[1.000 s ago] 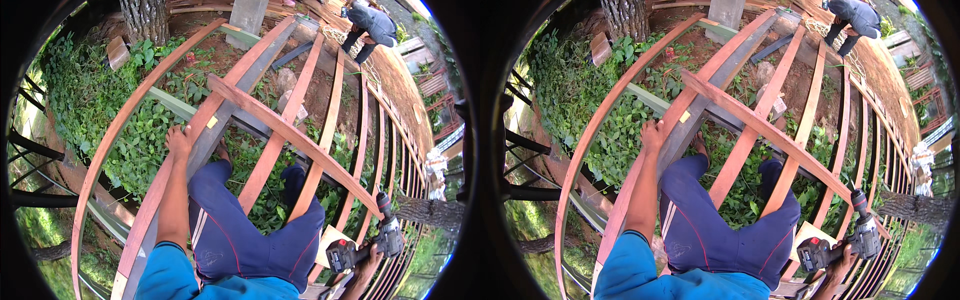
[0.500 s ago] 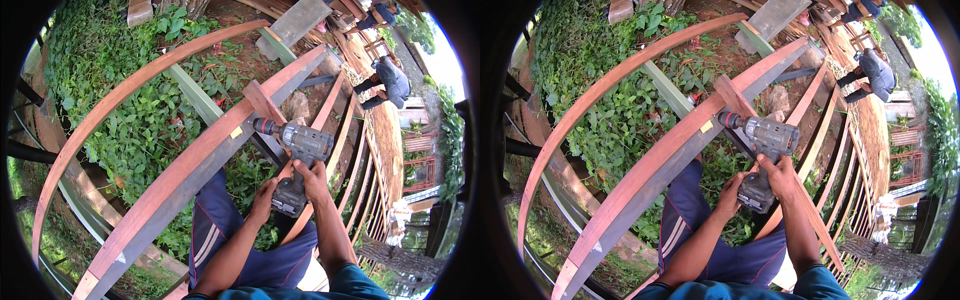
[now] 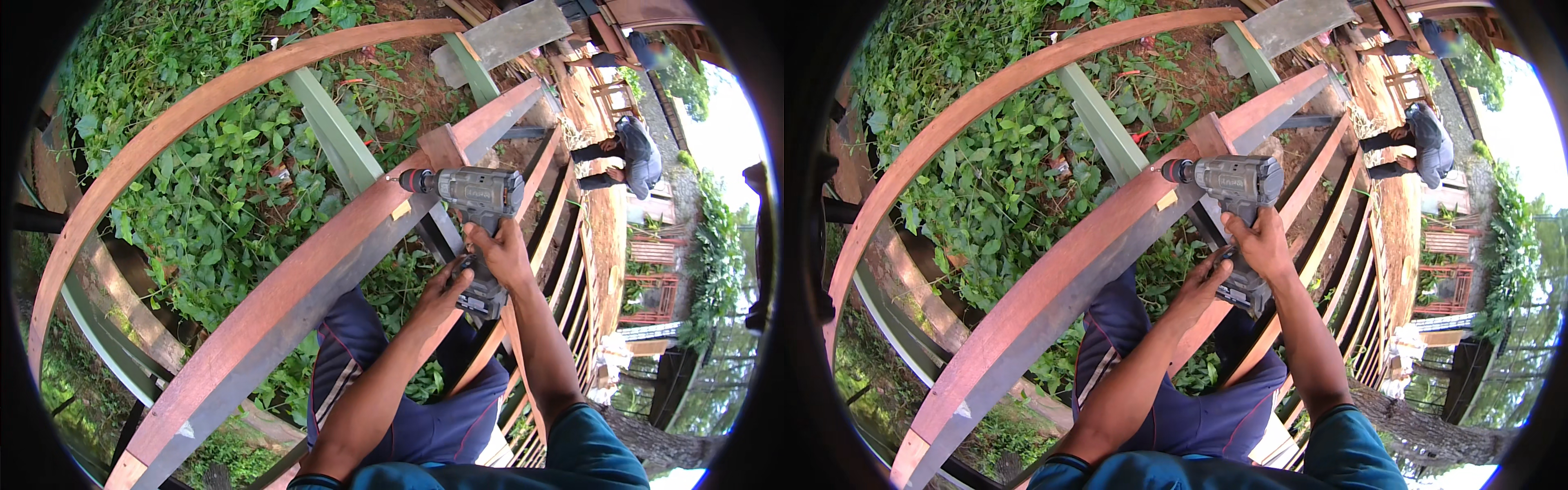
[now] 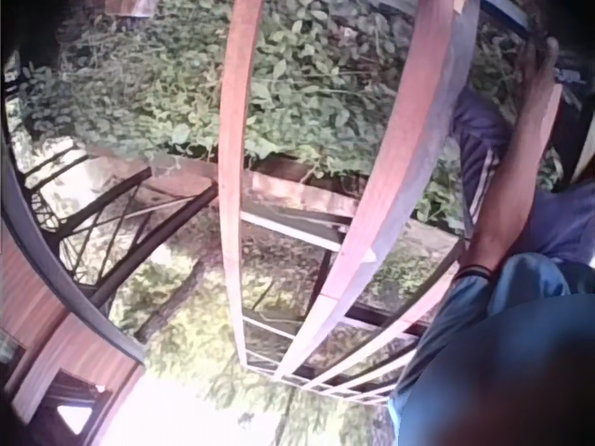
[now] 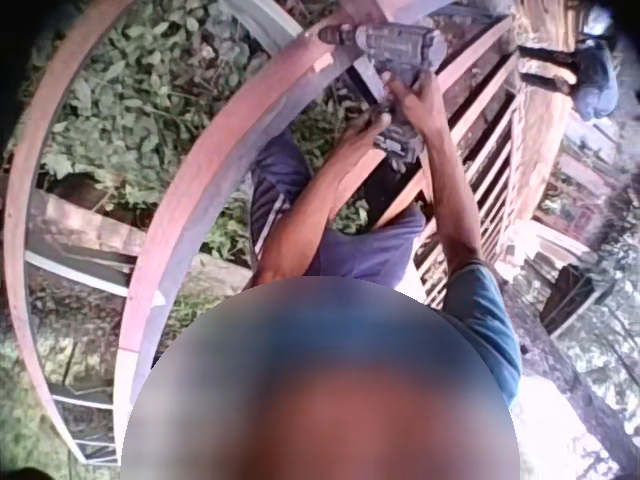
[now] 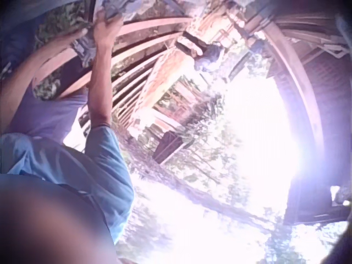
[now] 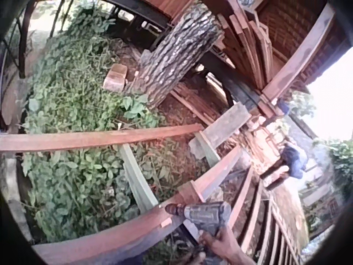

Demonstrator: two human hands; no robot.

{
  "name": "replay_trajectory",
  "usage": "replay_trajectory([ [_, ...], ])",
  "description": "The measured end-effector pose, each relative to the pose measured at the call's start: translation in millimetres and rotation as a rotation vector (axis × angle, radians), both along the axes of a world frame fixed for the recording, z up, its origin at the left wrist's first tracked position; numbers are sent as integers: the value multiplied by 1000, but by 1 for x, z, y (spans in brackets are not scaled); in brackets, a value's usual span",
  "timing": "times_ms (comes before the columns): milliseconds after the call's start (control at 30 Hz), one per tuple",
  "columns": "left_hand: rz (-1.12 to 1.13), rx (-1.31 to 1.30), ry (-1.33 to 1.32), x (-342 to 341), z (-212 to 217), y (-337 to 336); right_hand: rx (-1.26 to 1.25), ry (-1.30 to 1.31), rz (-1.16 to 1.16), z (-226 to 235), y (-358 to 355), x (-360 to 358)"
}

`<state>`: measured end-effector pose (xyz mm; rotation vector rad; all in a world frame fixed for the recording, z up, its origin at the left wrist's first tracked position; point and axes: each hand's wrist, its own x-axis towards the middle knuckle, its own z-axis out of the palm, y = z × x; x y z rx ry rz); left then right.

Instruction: The person assembles a curved wooden frame by placing small wooden blocks between beams, marking positions with a knife, and securing them with a cordless drill. The person repeats this process at multiple points along the frame.

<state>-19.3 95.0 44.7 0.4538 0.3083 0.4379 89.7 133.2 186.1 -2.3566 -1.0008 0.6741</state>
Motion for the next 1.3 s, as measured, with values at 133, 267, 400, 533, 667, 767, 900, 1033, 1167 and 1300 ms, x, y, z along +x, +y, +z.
replay_trajectory([
  [133,33,-1,-49,0,3,3,-14,-21,36,3,8,1],
  [267,27,-3,-30,-1,6,6,-47,-42,19,8,13,-7],
  [400,67,-22,-109,1,12,5,-174,-269,202,24,22,-7],
  [533,113,-60,-13,1,16,5,-373,-391,472,50,60,13],
  [667,105,-74,141,-5,4,14,-509,-601,786,62,108,37],
  [767,165,2,181,-4,0,21,-480,-165,756,59,118,42],
  [900,353,107,345,-12,14,34,-469,140,534,52,114,42],
  [1033,769,1020,1045,-62,8,93,-572,69,379,51,116,45],
  [1167,391,1362,1525,-87,-19,160,-508,69,389,53,120,44],
  [1300,-155,1213,1526,-81,-25,172,-567,-7,413,55,119,37],
])
